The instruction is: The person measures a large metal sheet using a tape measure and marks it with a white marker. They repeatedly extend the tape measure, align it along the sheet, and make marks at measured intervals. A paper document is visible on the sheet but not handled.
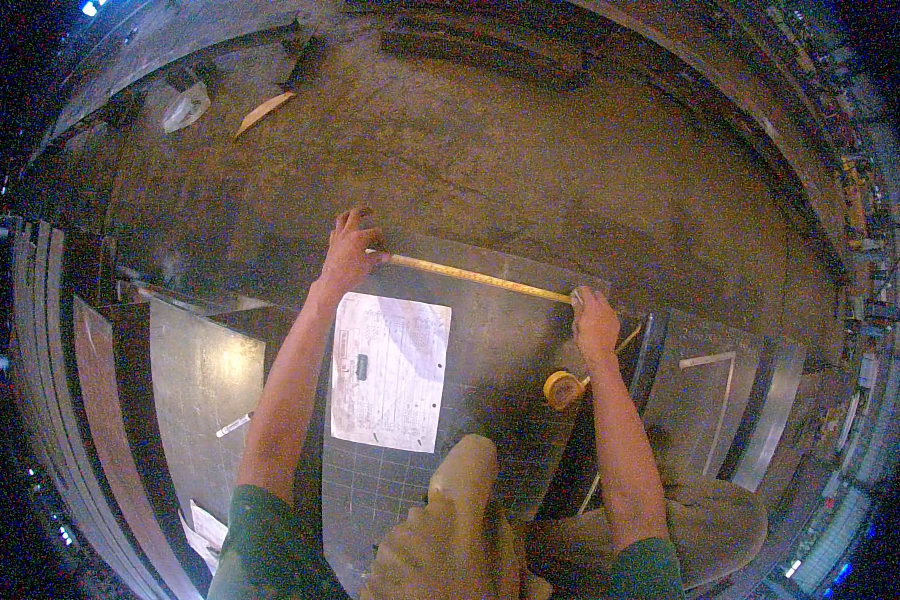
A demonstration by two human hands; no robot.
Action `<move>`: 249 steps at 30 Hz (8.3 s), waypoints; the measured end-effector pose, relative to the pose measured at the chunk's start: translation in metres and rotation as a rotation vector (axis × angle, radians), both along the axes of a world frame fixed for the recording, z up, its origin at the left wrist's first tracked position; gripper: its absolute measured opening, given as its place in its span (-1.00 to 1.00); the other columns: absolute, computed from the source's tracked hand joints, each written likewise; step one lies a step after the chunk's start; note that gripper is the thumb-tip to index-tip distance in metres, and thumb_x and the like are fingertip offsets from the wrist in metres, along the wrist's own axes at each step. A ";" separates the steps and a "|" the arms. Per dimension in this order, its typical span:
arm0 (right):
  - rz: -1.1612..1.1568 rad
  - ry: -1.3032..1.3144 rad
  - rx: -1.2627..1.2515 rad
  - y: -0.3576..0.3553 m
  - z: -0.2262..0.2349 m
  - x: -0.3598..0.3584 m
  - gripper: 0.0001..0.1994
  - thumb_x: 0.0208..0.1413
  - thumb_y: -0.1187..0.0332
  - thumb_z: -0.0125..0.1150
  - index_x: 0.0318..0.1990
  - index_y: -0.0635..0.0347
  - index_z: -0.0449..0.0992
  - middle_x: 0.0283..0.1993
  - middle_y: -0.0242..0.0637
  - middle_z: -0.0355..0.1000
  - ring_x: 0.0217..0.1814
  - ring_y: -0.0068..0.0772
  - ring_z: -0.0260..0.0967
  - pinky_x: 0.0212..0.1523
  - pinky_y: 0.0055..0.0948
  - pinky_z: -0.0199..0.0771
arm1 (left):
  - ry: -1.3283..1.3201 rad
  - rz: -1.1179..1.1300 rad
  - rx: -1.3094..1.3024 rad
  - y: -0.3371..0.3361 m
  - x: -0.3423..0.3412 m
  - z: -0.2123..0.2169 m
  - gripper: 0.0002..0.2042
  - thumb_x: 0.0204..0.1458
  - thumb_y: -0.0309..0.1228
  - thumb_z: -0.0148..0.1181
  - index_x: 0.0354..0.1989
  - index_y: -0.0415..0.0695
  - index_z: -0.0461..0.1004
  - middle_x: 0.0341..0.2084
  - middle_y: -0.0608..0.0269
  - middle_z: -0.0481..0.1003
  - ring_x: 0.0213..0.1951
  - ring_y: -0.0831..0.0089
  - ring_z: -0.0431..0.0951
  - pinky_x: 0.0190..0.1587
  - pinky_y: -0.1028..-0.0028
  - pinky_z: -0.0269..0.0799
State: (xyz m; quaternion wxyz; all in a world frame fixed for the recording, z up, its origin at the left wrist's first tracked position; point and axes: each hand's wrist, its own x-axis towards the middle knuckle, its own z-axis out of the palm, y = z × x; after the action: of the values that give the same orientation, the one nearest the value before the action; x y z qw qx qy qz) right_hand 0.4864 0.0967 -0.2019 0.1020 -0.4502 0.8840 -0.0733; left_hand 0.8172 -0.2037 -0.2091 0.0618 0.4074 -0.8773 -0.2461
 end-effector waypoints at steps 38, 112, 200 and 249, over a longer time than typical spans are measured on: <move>0.024 -0.023 0.057 0.002 0.004 -0.005 -0.70 0.28 0.16 0.00 0.00 0.08 0.51 -0.07 -0.05 0.48 -0.05 0.12 0.45 -0.10 0.02 0.46 | 0.021 -0.059 0.065 -0.009 -0.005 -0.012 -0.74 -0.27 -0.42 0.49 -0.32 -0.06 0.62 0.04 0.10 0.44 0.16 0.02 0.33 0.17 0.16 0.34; -0.054 -0.208 -0.219 -0.090 -0.002 0.135 -0.82 0.10 0.36 0.19 -0.24 0.30 0.56 -0.25 0.09 0.52 -0.17 0.18 0.48 -0.11 0.05 0.45 | -0.038 -0.036 0.038 -0.005 -0.006 -0.012 -0.76 -0.23 -0.41 0.45 -0.31 0.00 0.64 -0.01 0.14 0.45 0.13 0.05 0.34 0.08 0.07 0.33; 0.026 -0.064 -0.157 0.024 -0.007 -0.031 -0.91 0.18 0.41 0.15 -0.19 0.18 0.45 -0.22 -0.05 0.26 -0.16 0.08 0.32 -0.13 -0.13 0.34 | -0.033 -0.025 0.048 -0.001 -0.008 -0.012 -0.78 -0.21 -0.32 0.46 -0.33 0.02 0.65 0.10 0.19 0.41 0.20 0.01 0.26 0.16 -0.01 0.27; -0.012 -0.076 -0.103 0.039 -0.010 -0.043 -0.87 0.19 0.34 0.14 -0.13 0.04 0.46 -0.13 -0.05 0.25 -0.19 0.14 0.37 -0.23 -0.04 0.48 | -0.021 -0.068 0.109 -0.004 -0.008 -0.006 -0.80 -0.21 -0.41 0.47 -0.37 -0.03 0.61 0.13 0.11 0.40 0.24 -0.05 0.24 0.23 0.05 0.25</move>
State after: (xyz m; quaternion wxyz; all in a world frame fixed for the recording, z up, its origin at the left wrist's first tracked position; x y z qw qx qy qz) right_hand 0.4437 0.1353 -0.2119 0.1119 -0.4465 0.8772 -0.1362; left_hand 0.8093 -0.2079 -0.2148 0.0217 0.3825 -0.8765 -0.2914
